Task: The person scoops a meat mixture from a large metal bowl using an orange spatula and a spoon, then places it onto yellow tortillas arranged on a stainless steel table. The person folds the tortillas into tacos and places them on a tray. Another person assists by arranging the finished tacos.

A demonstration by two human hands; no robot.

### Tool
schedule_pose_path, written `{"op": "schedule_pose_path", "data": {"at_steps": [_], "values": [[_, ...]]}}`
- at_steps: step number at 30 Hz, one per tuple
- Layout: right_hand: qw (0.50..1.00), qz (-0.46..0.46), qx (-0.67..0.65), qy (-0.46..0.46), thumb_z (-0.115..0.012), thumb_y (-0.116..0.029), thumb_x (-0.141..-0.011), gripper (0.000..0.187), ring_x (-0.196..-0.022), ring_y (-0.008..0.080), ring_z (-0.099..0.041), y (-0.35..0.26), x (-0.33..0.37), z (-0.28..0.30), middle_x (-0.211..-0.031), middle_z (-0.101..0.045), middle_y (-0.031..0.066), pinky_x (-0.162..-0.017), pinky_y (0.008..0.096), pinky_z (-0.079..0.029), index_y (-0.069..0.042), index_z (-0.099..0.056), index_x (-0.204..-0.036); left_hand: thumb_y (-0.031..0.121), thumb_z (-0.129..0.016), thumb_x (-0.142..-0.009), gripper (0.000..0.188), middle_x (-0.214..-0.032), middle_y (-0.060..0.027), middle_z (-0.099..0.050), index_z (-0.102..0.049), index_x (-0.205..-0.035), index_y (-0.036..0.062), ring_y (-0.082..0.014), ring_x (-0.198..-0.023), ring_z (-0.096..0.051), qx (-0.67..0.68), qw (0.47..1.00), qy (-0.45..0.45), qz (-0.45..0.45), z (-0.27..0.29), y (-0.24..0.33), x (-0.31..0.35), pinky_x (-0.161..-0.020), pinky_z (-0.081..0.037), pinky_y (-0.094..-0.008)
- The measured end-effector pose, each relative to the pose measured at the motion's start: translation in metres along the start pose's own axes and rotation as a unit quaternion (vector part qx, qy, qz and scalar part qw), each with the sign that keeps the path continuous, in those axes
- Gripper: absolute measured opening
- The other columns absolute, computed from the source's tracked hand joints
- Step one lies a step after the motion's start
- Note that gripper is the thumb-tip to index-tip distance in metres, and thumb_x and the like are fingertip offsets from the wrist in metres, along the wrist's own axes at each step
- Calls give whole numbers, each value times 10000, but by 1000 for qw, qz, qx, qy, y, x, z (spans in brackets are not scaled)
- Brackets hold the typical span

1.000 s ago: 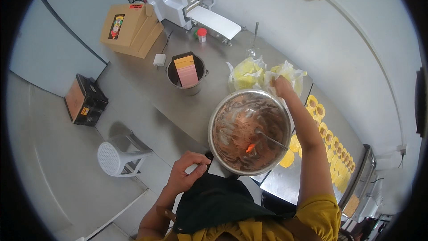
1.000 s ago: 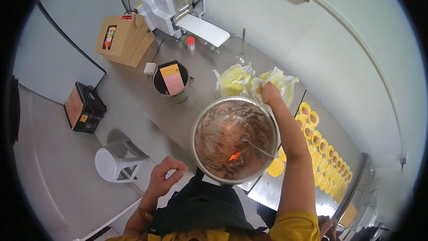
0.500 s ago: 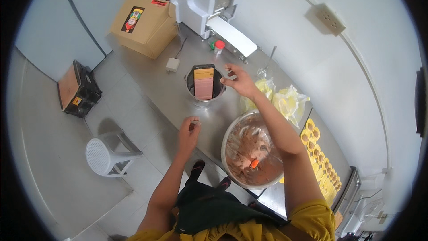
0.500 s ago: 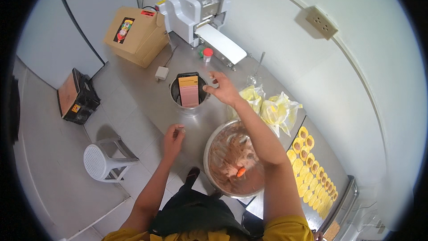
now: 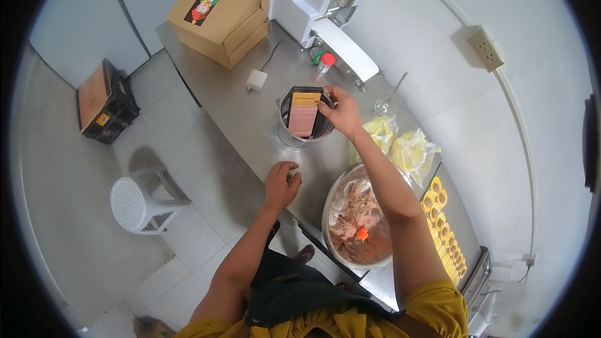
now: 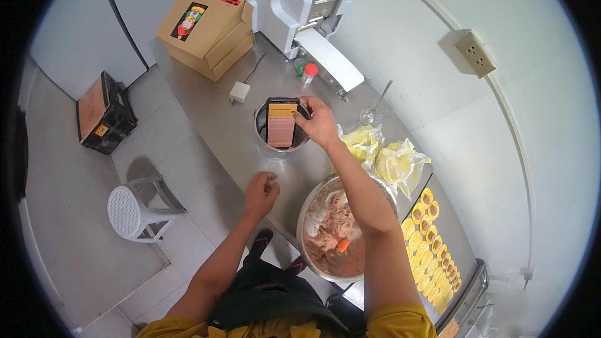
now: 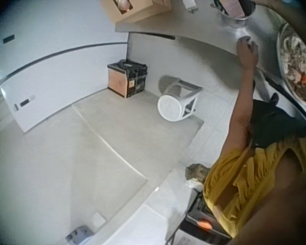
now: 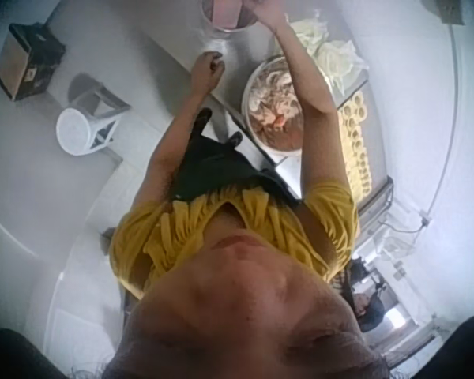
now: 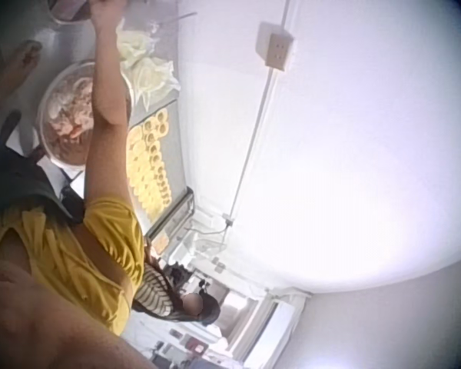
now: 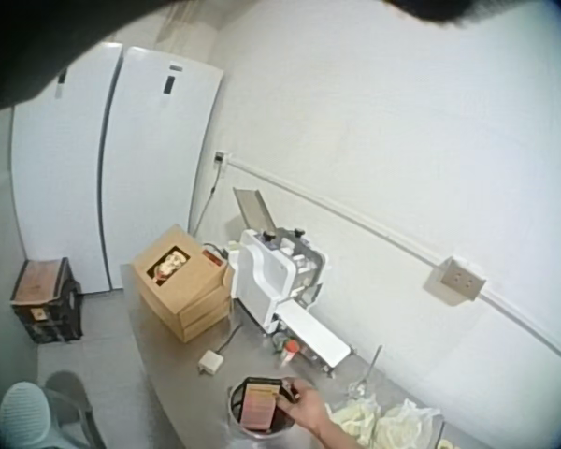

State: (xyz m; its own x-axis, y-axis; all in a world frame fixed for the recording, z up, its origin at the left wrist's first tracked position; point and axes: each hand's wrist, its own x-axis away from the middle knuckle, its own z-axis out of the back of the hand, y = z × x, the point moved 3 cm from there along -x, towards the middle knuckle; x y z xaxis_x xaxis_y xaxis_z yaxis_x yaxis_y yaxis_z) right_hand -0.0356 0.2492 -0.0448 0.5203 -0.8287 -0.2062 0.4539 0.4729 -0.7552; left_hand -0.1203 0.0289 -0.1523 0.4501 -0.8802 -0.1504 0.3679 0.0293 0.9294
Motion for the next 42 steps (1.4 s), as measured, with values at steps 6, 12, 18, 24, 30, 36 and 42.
{"op": "schedule_pose_path", "data": {"at_steps": [6, 12, 18, 24, 30, 36, 42], "values": [[1000, 1, 17, 10, -674, -164, -768, 340, -853, 280, -623, -8, -1, -1, -966, -629, 163, -780, 345, -491, -8, -605, -1062, 136, -629, -775, 204, -894, -55, -599, -596, -964, 68, -187, -670, -570, -1, 1000, 0, -8, 0, -1, 0, -622, -490, -310], [999, 9, 34, 25, -684, -173, -772, 348, -837, 269, -625, -1, 3, 4, -981, -617, 160, -765, 345, -494, -13, -600, -1069, 68, -637, -768, 233, -962, -74, -596, -593, -997, 56, -175, -677, -582, 6, 1000, 1, -21, -8, -6, 2, -609, -505, -284], [990, 15, 88, 108, -655, -155, -791, 336, -795, 259, -627, 38, 9, 87, -985, -619, 155, -732, 349, -511, -33, -600, -1099, 47, -626, -767, 235, -982, -66, -601, -591, -1000, 57, -165, -681, -593, 12, 1000, -4, -27, -8, -10, 2, -604, -505, -278], [874, -204, 374, 234, -567, -93, -793, 219, -873, 378, -628, 129, 86, 237, -985, -641, 204, -776, 431, -513, -38, -635, -993, 51, -621, -752, 211, -964, -78, -599, -596, -961, 54, -188, -719, -592, -4, 1000, 4, -24, -11, -2, 2, -593, -505, -282], [867, -282, 399, -97, -578, -141, -791, 178, -885, 362, -639, 191, 155, 216, -916, -645, 234, -766, 433, -500, -46, -689, -891, 24, -599, -770, 187, -989, -90, -590, -590, -956, 47, -219, -830, -579, -3, 999, -8, -41, -4, 2, 3, -645, -503, -290], [835, -279, 436, -185, -588, -254, -827, 238, -968, 318, -638, 193, 156, 182, -1000, -664, 177, -818, 406, -514, -68, -707, -915, 37, -586, -818, 147, -969, -73, -601, -589, -965, 37, -187, -837, -567, 51, 998, 15, -26, 14, 14, 15, -723, -471, -276], [829, -278, 450, -179, -589, -413, -844, 392, -950, 336, -637, 169, 148, 177, -991, -659, 181, -817, 403, -513, -40, -702, -889, 19, -594, -817, 153, -956, -38, -608, -601, -968, 41, -144, -903, -571, 247, 960, 93, 95, 67, -2, 40, -764, -459, -276]]}}
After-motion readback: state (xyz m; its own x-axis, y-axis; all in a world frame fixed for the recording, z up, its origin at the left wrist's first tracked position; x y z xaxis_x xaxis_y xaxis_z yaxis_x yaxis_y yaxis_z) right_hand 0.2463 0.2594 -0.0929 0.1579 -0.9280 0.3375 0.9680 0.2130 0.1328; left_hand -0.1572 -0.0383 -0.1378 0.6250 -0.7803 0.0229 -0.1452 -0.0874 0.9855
